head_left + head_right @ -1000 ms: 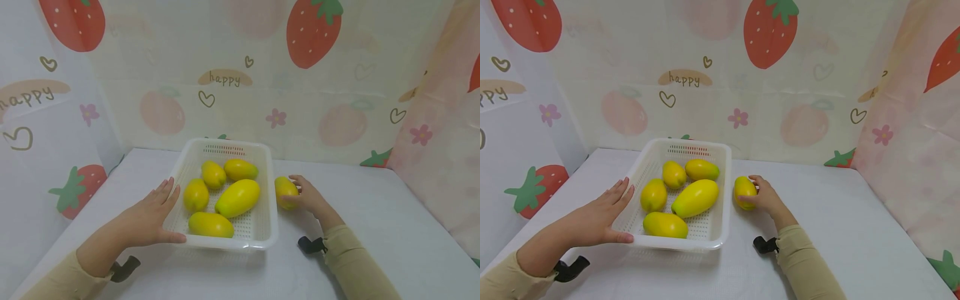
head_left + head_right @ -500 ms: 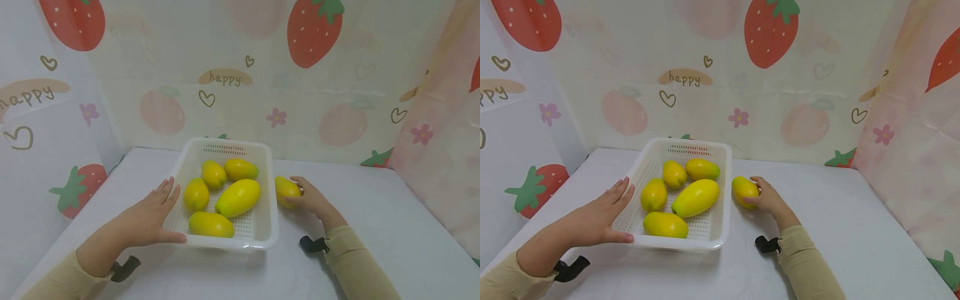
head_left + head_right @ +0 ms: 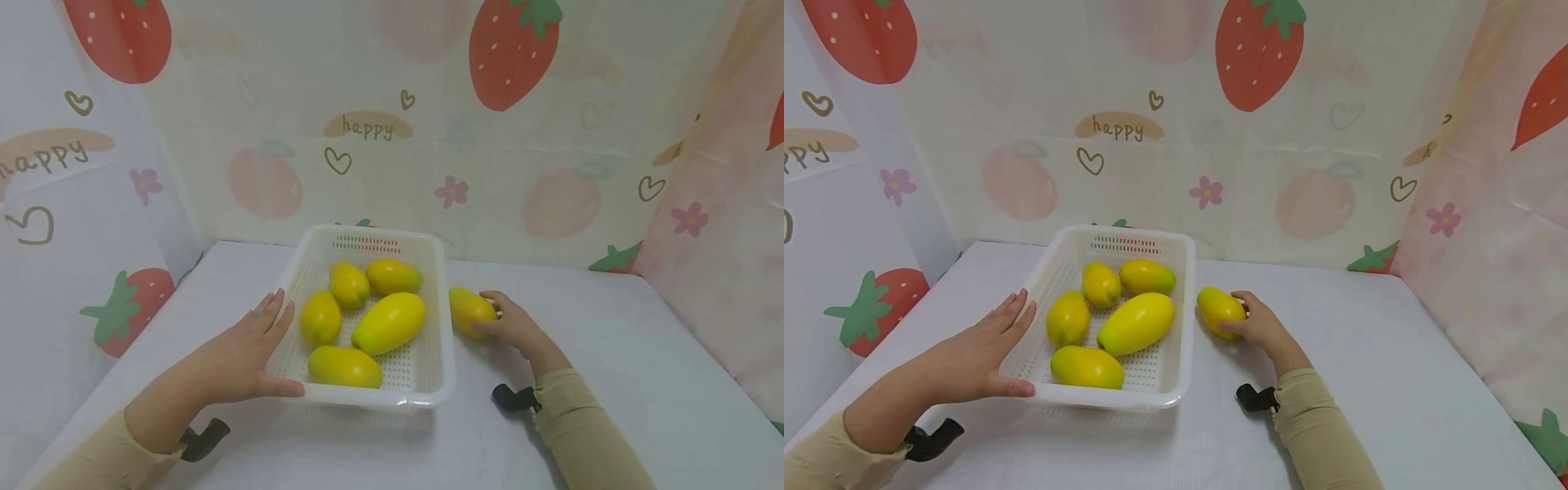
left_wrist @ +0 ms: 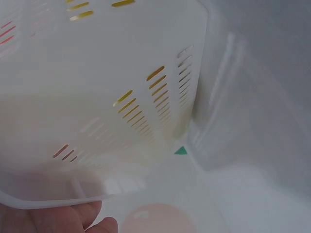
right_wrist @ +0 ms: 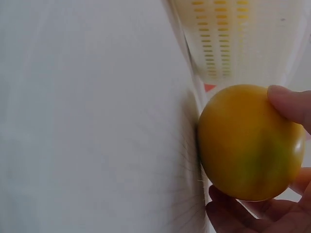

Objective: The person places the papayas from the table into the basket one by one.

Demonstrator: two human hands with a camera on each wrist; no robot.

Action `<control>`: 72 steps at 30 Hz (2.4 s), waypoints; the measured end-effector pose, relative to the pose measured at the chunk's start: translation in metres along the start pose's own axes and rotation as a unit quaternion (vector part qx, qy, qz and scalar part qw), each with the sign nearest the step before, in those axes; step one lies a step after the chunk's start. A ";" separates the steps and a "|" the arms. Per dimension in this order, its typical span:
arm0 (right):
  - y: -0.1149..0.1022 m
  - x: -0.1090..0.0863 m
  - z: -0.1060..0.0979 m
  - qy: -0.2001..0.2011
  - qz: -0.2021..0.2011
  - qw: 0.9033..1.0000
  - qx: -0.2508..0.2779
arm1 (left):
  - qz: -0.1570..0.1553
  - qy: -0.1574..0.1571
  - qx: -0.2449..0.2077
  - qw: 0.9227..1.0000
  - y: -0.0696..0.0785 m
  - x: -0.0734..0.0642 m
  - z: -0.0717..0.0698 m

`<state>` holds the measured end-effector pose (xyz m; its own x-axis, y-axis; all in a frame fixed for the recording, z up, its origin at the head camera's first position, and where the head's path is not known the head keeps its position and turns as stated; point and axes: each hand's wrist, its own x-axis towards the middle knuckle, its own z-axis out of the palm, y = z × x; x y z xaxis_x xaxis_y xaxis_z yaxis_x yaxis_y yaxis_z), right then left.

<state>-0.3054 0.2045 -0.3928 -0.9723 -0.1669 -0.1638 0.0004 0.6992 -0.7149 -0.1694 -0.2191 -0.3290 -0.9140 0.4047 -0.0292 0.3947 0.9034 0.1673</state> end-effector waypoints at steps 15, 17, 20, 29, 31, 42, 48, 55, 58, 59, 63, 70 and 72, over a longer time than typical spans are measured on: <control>0.003 0.001 -0.010 0.029 0.017 0.999 0.031 | -0.002 0.003 0.003 1.000 -0.003 0.002 0.003; 0.001 -0.001 -0.013 0.029 0.007 0.999 0.035 | -0.002 0.003 0.001 1.000 -0.003 0.002 0.003; -0.003 -0.004 -0.019 0.028 -0.015 0.999 0.042 | -0.004 0.001 0.004 1.000 -0.003 0.003 0.003; -0.019 -0.010 -0.036 0.031 -0.069 0.996 0.044 | -0.007 -0.006 0.003 1.000 -0.003 0.004 0.003; -0.024 -0.011 -0.039 0.033 -0.079 0.995 0.045 | -0.007 -0.007 0.004 1.000 -0.003 0.005 0.004; -0.049 -0.018 -0.050 0.029 -0.126 0.991 0.035 | -0.005 -0.008 0.008 1.000 -0.004 0.004 0.003; -0.068 -0.021 -0.050 0.019 -0.159 0.986 0.037 | -0.004 -0.007 0.011 1.000 -0.002 0.003 0.001; -0.090 -0.027 -0.047 -0.009 -0.191 0.981 0.042 | -0.003 -0.005 0.008 1.000 -0.001 0.002 0.000; -0.097 -0.030 -0.044 -0.030 -0.215 0.975 0.043 | -0.002 -0.003 0.010 1.000 -0.001 0.001 0.000; -0.099 -0.031 -0.043 -0.037 -0.224 0.973 0.044 | -0.002 -0.003 0.011 1.000 -0.001 0.001 0.000; -0.108 -0.037 -0.038 -0.055 -0.249 0.966 0.034 | -0.003 -0.004 0.011 1.000 -0.001 0.001 0.000; -0.119 -0.046 -0.030 -0.075 -0.269 0.960 0.002 | -0.007 -0.007 0.011 1.000 0.000 0.002 0.001; -0.122 -0.048 -0.027 -0.081 -0.275 0.958 -0.002 | -0.008 -0.008 0.009 1.000 0.000 0.002 0.001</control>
<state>-0.2652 0.1466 -0.2794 -0.7756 -0.6169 0.1341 -0.5032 0.4759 -0.7213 -0.1712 -0.2184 -0.3297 -0.9187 0.3922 -0.0468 0.3819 0.9122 0.1488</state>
